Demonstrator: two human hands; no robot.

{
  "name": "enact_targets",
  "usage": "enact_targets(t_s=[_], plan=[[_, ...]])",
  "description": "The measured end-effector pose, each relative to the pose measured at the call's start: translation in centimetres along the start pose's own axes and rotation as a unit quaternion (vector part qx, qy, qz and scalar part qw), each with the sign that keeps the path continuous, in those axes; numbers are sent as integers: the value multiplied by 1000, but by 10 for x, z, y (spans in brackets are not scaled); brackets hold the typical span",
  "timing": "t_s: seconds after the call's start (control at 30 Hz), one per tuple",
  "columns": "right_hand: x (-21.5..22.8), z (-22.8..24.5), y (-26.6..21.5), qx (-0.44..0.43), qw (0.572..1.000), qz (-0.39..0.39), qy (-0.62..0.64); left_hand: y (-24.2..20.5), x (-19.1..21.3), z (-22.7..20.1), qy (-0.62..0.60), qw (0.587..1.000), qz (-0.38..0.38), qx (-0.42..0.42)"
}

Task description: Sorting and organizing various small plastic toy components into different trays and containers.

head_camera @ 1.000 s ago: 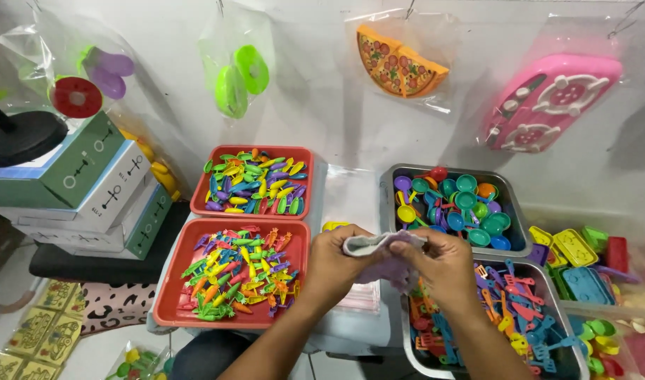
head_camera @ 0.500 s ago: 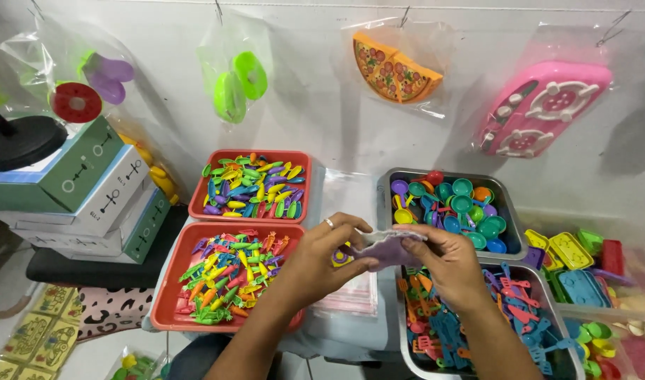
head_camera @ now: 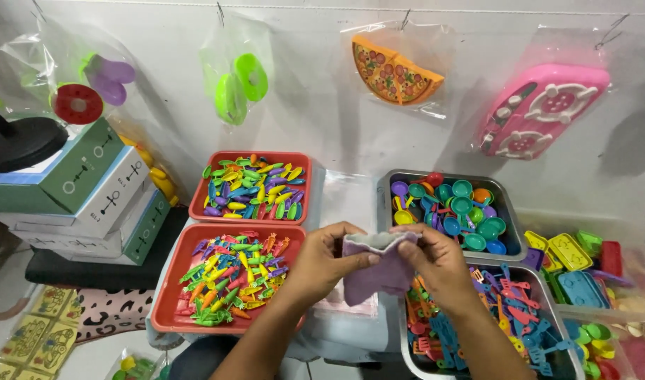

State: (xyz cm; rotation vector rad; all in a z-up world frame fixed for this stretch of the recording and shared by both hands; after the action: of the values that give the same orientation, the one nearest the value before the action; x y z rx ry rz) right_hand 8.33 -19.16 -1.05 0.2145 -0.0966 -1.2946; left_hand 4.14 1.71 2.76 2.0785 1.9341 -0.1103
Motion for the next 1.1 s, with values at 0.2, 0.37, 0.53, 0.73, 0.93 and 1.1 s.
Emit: enact_targets(t_s=[0.2,0.37,0.53,0.73,0.93,1.1], plan=[[-30,11,-14,-89,995,33,-4,0,0,-3,52,997,12,55],[-31,30,-12,-46,998,-28,15,8,3,26,-13,992,93,80],[-25,47,-27,3,999,-26,44,0,5,4,85,990,9,116],[51,64,-133,133,971,-162,-111,-6,-3,-26,231,960,-122,97],[227,-28,-252,10,840,-506,-194,-3,36,8,299,949,-79,-55],[326,-105,-304,-206,771,-505,-329,9,75,53,573,770,1,-282]])
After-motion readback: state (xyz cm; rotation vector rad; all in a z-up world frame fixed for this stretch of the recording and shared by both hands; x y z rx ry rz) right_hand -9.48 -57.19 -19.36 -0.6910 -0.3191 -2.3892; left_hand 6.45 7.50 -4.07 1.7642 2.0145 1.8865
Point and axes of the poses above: each hand's wrist, its own y-axis towards the middle knuckle, its own x-axis out of the back of the hand, z = x × y, the point moved 3 cm from there along y, towards the middle knuckle
